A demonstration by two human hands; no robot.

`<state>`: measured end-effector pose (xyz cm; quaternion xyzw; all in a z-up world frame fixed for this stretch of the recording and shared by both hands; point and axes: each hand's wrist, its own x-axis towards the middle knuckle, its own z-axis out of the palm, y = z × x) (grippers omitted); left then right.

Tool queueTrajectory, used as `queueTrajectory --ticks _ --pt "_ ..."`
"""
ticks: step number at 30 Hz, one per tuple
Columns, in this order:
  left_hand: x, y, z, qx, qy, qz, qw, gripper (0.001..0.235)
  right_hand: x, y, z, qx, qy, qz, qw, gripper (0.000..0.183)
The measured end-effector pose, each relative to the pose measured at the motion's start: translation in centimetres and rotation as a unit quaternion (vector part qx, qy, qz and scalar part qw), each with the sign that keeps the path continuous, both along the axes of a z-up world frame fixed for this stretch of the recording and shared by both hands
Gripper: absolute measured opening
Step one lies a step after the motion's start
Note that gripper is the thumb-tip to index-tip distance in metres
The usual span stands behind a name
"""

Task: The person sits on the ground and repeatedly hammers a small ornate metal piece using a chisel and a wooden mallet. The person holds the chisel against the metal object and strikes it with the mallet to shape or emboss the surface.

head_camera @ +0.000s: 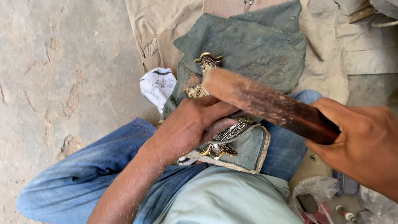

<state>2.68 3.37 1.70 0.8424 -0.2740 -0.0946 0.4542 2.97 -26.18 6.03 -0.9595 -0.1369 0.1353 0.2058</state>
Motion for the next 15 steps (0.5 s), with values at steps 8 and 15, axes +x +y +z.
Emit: queueTrajectory --ticks 8,15 --pt "-0.9 -0.3 0.2 -0.044 -0.043 0.061 0.996 0.029 0.0 0.8 1.3 -0.09 0.081 -0.034 0.992 0.033" --pt "-3.5 -2.0 -2.1 -0.069 0.041 0.283 0.956 0.028 3.4 -0.5 0.5 -0.199 0.101 -0.099 0.97 0.03"
